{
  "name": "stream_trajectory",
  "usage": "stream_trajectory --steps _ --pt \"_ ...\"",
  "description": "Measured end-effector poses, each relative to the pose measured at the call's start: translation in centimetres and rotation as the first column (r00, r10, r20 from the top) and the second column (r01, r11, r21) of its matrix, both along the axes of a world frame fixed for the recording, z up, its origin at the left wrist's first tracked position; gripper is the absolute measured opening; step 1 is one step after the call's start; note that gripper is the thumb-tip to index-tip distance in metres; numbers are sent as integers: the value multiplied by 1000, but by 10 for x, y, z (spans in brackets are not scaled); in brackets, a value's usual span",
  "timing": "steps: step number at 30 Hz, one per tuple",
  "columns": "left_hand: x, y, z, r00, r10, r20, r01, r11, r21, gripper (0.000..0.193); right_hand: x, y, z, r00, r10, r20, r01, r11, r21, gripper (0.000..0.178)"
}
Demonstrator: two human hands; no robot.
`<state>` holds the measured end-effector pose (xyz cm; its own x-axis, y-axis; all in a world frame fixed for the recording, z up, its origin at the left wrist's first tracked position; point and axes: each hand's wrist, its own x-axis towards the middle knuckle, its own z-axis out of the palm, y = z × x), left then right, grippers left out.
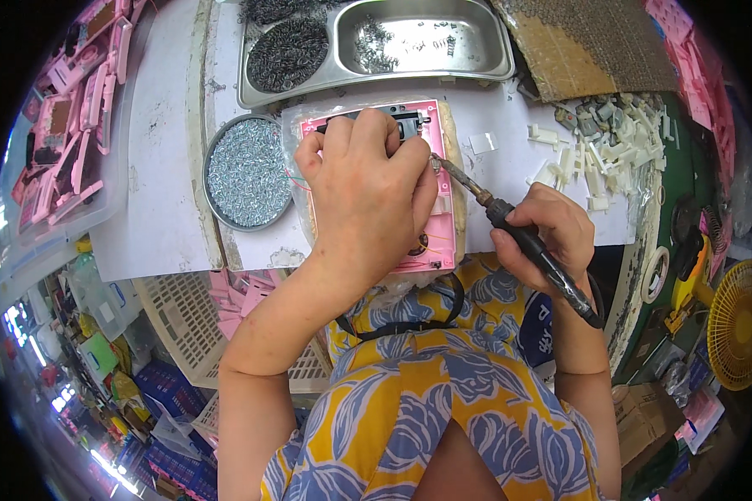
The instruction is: Assemble internal electronic components and outer casings for pink toy devices using a soldering iron and an electric screwdriver.
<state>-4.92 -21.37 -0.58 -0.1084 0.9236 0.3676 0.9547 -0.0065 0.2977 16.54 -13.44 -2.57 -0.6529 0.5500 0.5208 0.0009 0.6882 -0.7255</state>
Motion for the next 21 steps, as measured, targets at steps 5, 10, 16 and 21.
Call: stream_trajectory --steps 5,10,16,21 --pt "1 0 -1 1000 4 3 -4 1000 0 10 0 0 2 999 21 25 -22 999 41 29" --pt "2 0 -2 1000 3 -2 -3 1000 16 10 11 -4 2 997 -35 -64 36 999 22 30" --pt "2 -1 0 1000 5 -18 -5 1000 4 10 17 -5 4 995 -63 -74 65 998 23 31" --pt "2 0 0 1000 5 -31 -6 1000 -10 11 19 -2 7 995 -70 -70 71 997 18 29"
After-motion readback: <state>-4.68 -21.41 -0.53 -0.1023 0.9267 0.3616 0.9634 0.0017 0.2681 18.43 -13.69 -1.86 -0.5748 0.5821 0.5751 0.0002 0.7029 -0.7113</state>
